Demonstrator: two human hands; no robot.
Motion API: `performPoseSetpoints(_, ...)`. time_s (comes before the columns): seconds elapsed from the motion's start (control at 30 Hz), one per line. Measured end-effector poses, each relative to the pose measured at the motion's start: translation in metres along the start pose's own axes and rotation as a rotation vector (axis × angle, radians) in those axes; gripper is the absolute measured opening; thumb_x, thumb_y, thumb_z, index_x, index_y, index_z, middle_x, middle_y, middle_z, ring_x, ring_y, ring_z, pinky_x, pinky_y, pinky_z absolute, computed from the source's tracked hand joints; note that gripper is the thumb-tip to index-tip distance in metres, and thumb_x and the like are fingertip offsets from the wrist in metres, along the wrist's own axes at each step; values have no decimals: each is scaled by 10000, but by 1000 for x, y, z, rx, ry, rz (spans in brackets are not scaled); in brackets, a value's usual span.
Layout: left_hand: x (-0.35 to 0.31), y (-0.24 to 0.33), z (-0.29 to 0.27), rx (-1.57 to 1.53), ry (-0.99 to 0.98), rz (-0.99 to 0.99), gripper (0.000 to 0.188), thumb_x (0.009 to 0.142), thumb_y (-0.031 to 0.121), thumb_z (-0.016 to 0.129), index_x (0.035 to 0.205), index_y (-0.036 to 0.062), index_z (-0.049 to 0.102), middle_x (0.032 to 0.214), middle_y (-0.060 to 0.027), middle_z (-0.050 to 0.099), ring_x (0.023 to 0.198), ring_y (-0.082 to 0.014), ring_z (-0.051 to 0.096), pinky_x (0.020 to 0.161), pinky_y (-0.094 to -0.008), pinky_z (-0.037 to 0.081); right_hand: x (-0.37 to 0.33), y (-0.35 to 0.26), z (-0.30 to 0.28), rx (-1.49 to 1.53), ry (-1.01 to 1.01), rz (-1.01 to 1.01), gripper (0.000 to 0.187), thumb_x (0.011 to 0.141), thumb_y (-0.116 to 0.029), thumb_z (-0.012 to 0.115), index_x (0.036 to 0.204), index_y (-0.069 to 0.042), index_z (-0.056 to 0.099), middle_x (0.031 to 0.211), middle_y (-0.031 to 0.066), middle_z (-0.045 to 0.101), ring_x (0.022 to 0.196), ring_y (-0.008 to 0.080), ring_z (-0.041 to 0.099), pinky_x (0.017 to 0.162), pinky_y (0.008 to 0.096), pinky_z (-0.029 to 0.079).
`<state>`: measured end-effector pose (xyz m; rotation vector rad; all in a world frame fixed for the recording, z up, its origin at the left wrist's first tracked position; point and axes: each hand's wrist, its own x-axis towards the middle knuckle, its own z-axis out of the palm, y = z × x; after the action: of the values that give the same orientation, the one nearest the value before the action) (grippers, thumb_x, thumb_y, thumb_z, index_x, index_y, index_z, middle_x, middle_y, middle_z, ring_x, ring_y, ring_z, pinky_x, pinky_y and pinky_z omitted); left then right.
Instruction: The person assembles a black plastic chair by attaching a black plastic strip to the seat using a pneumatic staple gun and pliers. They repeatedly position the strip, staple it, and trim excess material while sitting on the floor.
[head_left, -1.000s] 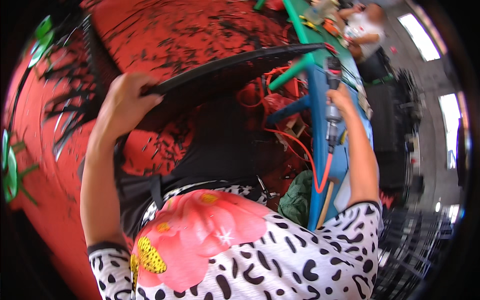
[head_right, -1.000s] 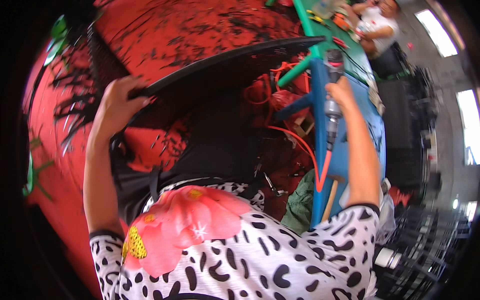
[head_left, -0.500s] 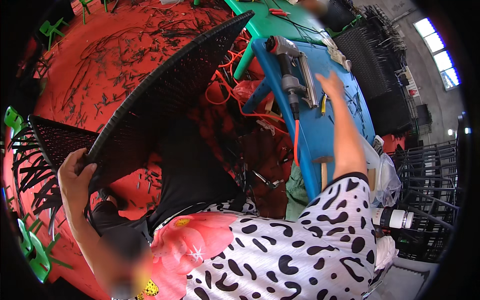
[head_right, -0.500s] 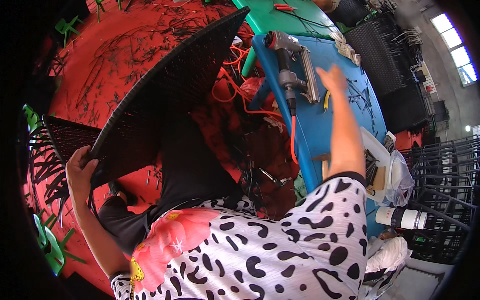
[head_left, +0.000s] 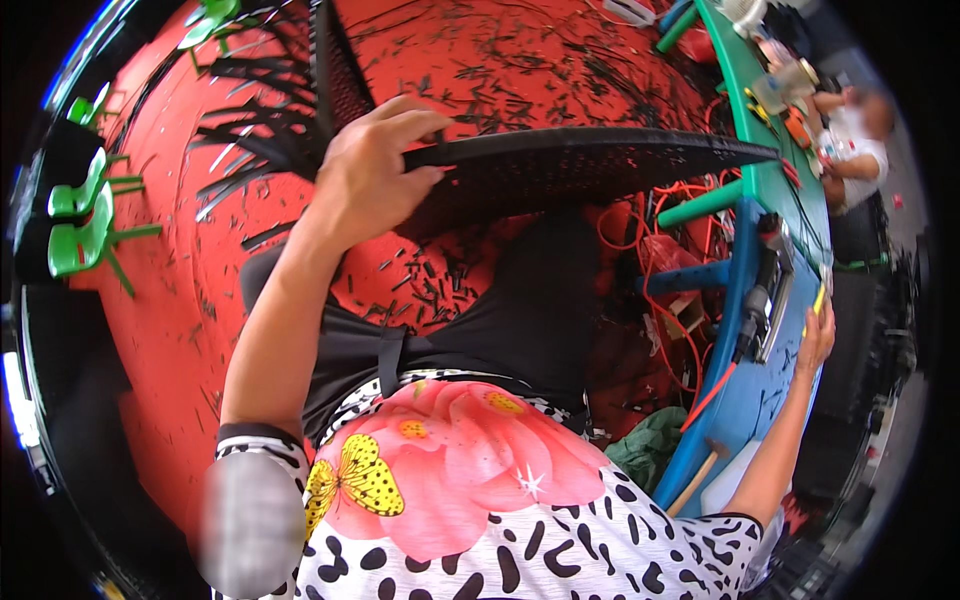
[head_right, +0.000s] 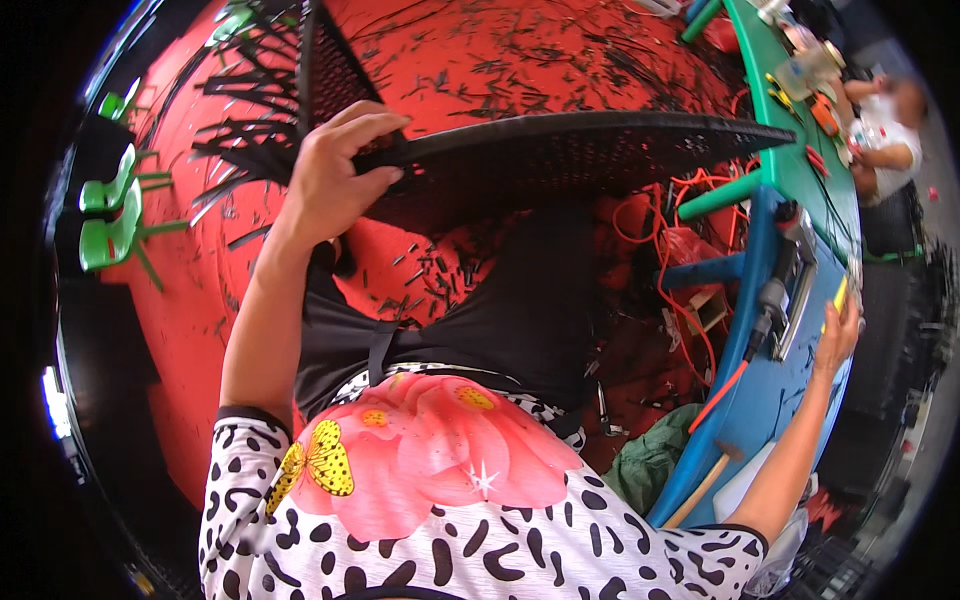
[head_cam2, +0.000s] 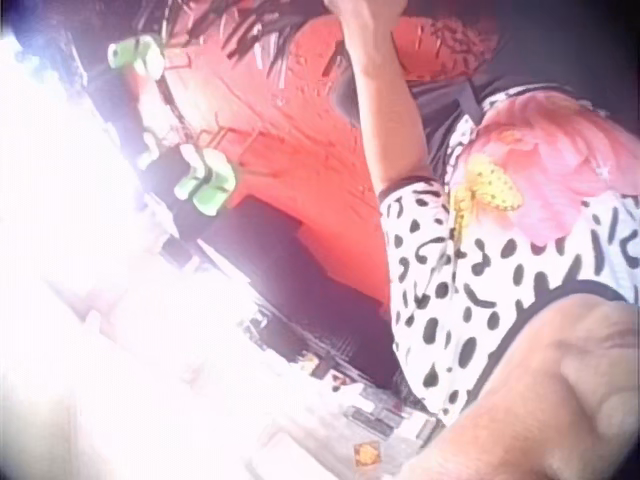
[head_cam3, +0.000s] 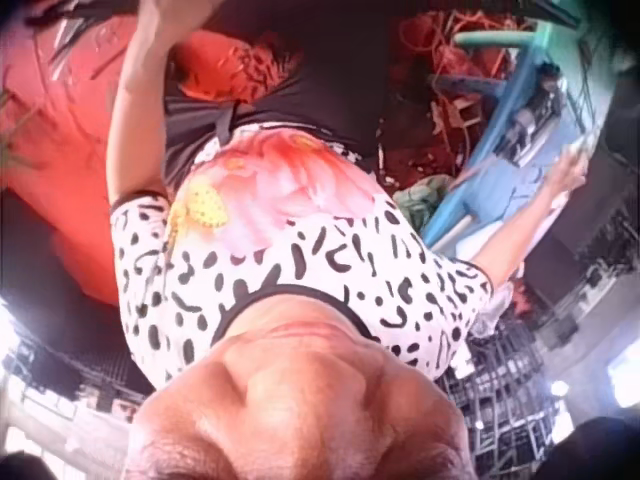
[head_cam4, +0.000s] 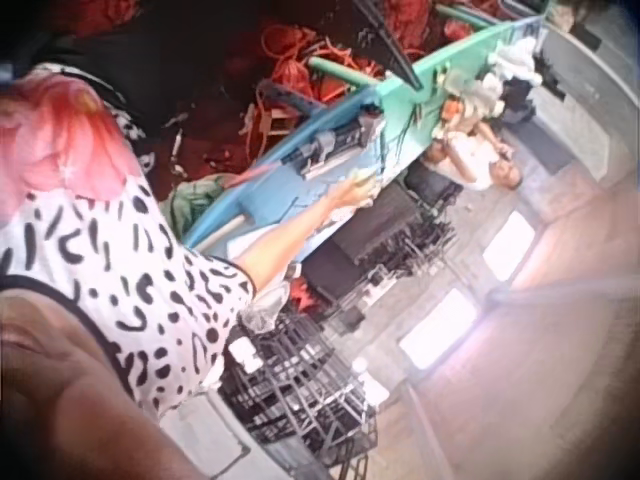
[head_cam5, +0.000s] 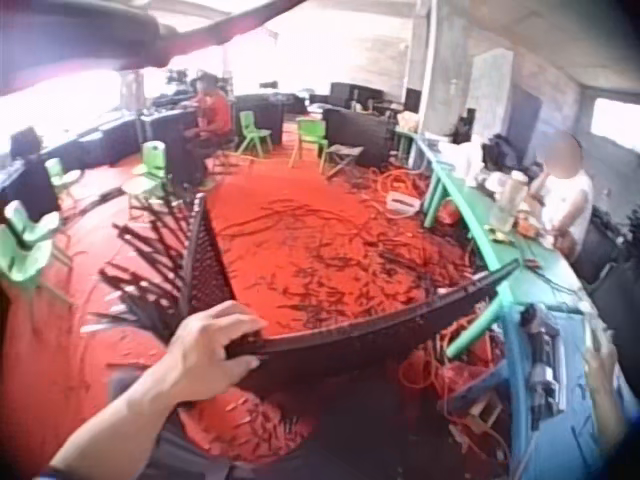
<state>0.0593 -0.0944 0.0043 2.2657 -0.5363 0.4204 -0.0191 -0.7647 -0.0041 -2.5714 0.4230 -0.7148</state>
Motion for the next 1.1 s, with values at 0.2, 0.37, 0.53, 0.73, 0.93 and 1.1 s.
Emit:
performPoseSetpoints(0.2, -10, 5, 3, 103, 85, 88, 362, 650, 10, 696, 1008, 35, 654, 1062, -85, 618, 949, -293, 612, 799, -371, 501, -36, -329, 92, 151, -528, -858, 575, 621, -147, 722, 1155, 8, 576, 1071, 153, 593, 1002, 283, 600, 883, 356, 472)
performPoseSetpoints(0.37, -8, 6, 3, 127, 137, 178, 349, 635, -28, 724, 968, 12, 626, 1055, -96, 607, 927, -289, 620, 768, -348, 513, -40, -398, 132, 140, -568, -1295, 555, 597, -156, 737, 1098, 2, 557, 951, 149, 568, 900, 335, 577, 811, 400, 489)
performPoseSetpoints(0.53, -8, 3, 9, 121, 144, 145, 279, 667, 21, 665, 944, 50, 657, 1050, -49, 603, 984, -268, 595, 800, -372, 494, -35, -407, 144, 88, -580, -1350, 558, 599, -167, 736, 1094, 16, 556, 904, 133, 550, 872, 312, 566, 796, 385, 490)
performPoseSetpoints(0.73, -8, 4, 7, 77, 135, 136, 264, 661, 4, 655, 919, 56, 661, 1043, -54, 608, 957, -279, 606, 786, -376, 499, -33, -419, 153, 45, -546, -1450, 542, 596, -148, 736, 1074, 31, 553, 903, 141, 550, 870, 316, 566, 801, 380, 496)
performPoseSetpoints(0.93, -4, -1, 4, 42, 138, 198, 300, 648, -17, 653, 943, 38, 652, 993, -87, 614, 891, -289, 622, 763, -360, 510, -31, -408, 162, 87, -568, -1404, 514, 622, -117, 732, 1083, 15, 545, 919, 159, 561, 865, 330, 582, 782, 391, 503)
performPoseSetpoints(1.1, 1, -1, -8, -207, 108, 54, 415, 719, -5, 678, 1125, -12, 594, 1071, -89, 629, 1006, -201, 616, 851, -291, 477, -25, -335, 130, 150, -445, -866, 536, 661, -134, 736, 1153, -31, 552, 1056, 149, 594, 989, 296, 600, 855, 359, 478)
